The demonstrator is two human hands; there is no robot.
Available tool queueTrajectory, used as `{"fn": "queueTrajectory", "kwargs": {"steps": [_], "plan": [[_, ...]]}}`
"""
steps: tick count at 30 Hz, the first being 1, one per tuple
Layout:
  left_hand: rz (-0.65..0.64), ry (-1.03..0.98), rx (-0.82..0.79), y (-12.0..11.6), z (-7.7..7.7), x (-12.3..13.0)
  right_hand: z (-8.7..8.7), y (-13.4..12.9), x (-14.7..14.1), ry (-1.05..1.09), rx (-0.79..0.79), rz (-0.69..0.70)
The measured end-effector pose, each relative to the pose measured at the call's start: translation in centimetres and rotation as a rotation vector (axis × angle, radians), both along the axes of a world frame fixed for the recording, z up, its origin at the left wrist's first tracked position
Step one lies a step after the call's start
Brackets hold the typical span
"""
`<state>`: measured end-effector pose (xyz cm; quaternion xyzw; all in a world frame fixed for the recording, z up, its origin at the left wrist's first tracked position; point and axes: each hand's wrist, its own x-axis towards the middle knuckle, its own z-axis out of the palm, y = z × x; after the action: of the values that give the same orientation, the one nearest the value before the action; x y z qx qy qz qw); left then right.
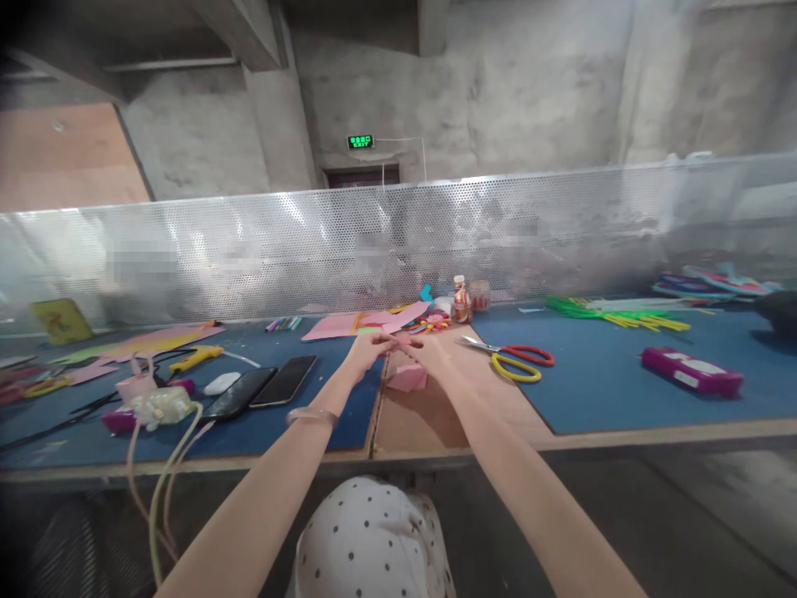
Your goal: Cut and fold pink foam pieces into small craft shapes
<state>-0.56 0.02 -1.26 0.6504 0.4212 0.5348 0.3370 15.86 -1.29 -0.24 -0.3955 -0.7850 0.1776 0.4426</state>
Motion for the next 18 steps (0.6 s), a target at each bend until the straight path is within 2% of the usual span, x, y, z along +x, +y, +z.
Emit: {"fn": "queueTrajectory", "kwargs": {"steps": [4, 8, 12, 18], "plan": [[-0.023, -0.005, -0.011, -0.5, 0.3, 0.3, -0.3, 0.8, 0.3, 0.006, -0.020, 0.011], [-0.026, -0.001, -0.037, -0.6, 0.5, 0.4, 0.0, 0.2, 0.1, 0.027, -0.044, 0.037], [-0.039, 0.011, -0.028, 0.1, -0.1, 0.2, -0.2, -0.4, 0.1, 0.066, -0.061, 0.074], [-0.052, 0.008, -0.032, 1.1, -0.9, -0.2, -0.9, 0.8, 0.2, 0.161, -0.131, 0.106]]}}
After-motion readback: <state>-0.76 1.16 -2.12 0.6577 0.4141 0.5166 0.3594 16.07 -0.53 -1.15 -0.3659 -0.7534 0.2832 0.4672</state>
